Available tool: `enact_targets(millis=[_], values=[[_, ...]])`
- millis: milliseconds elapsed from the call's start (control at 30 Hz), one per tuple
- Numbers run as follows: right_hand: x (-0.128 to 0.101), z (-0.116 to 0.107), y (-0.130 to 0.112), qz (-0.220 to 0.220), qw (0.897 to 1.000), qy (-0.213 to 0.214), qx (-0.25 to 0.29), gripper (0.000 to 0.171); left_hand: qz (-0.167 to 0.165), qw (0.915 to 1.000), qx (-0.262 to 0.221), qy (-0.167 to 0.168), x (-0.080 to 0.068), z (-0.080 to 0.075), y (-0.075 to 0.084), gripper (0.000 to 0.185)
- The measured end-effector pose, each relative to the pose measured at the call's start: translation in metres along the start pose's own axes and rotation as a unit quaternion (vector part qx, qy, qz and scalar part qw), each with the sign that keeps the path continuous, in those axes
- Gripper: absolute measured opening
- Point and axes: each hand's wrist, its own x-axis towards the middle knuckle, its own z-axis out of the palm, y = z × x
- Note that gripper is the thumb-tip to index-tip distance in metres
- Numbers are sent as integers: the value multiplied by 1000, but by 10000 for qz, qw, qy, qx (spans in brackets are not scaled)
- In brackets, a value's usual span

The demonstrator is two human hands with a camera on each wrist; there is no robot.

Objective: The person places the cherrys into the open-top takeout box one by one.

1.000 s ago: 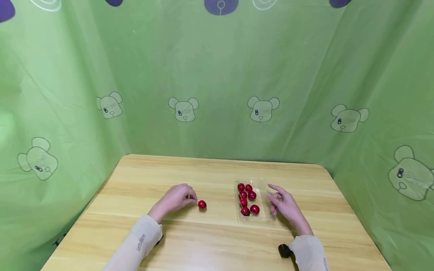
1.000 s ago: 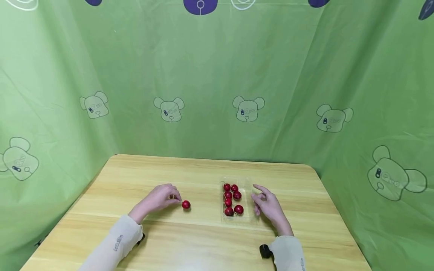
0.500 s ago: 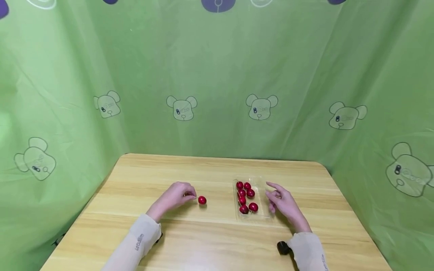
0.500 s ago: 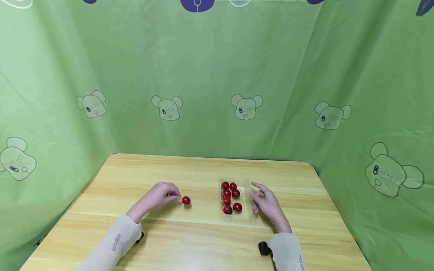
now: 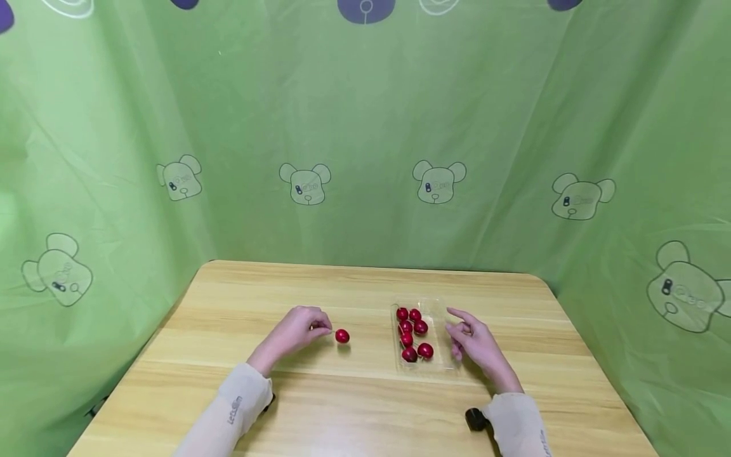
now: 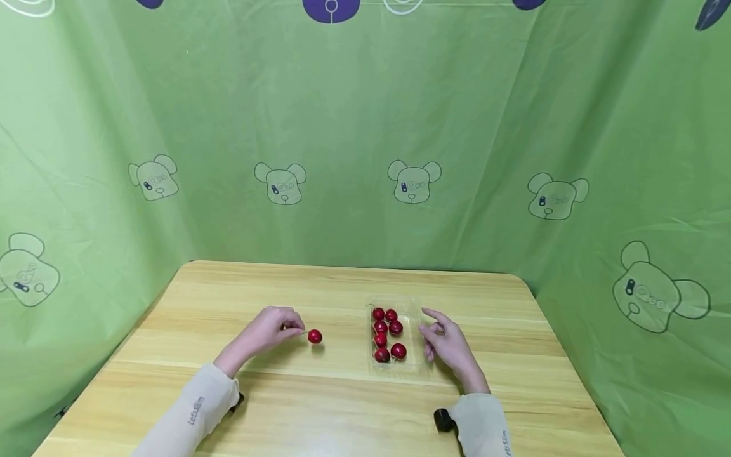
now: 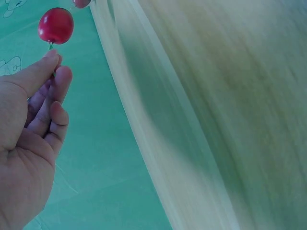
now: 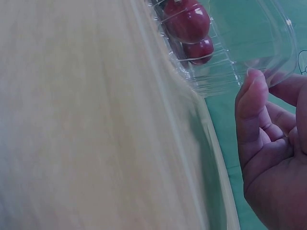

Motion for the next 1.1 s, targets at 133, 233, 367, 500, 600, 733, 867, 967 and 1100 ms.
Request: enact_targets(millis=[133, 233, 367, 500, 600, 733, 867, 967, 1100], values=[[1, 0, 1, -1, 10000, 6, -5, 56, 31, 10000, 12, 33, 1, 0, 0, 5], [1, -1, 2, 1, 10000, 11, -9, 56, 45, 10000, 32, 13, 2, 1, 0, 5], [0, -1, 1, -13, 10000, 12, -8, 56, 53, 10000, 24, 0, 3, 2, 2, 4], [-1, -1, 0, -16, 10000, 22, -23, 56, 53, 10000, 30, 9, 4, 2, 3, 4], [-1, -1, -1, -15, 10000, 12, -25, 56, 53, 10000, 24, 41, 4, 2, 4, 4], [-2, -1, -3, 4, 10000, -10, -12, 56, 51, 10000, 8, 63, 6, 2, 5, 3], [-2, 0, -3, 28, 10000, -11, 10, 57, 37, 10000, -4, 57, 8, 2, 6, 4], [-2, 0, -3, 33, 10000, -2, 20, 57, 75, 9999, 26, 73, 9, 3, 6, 4], [-2, 0, -3, 22, 10000, -28, 48, 57, 111, 9999, 44, 94, 11, 4, 8, 4]])
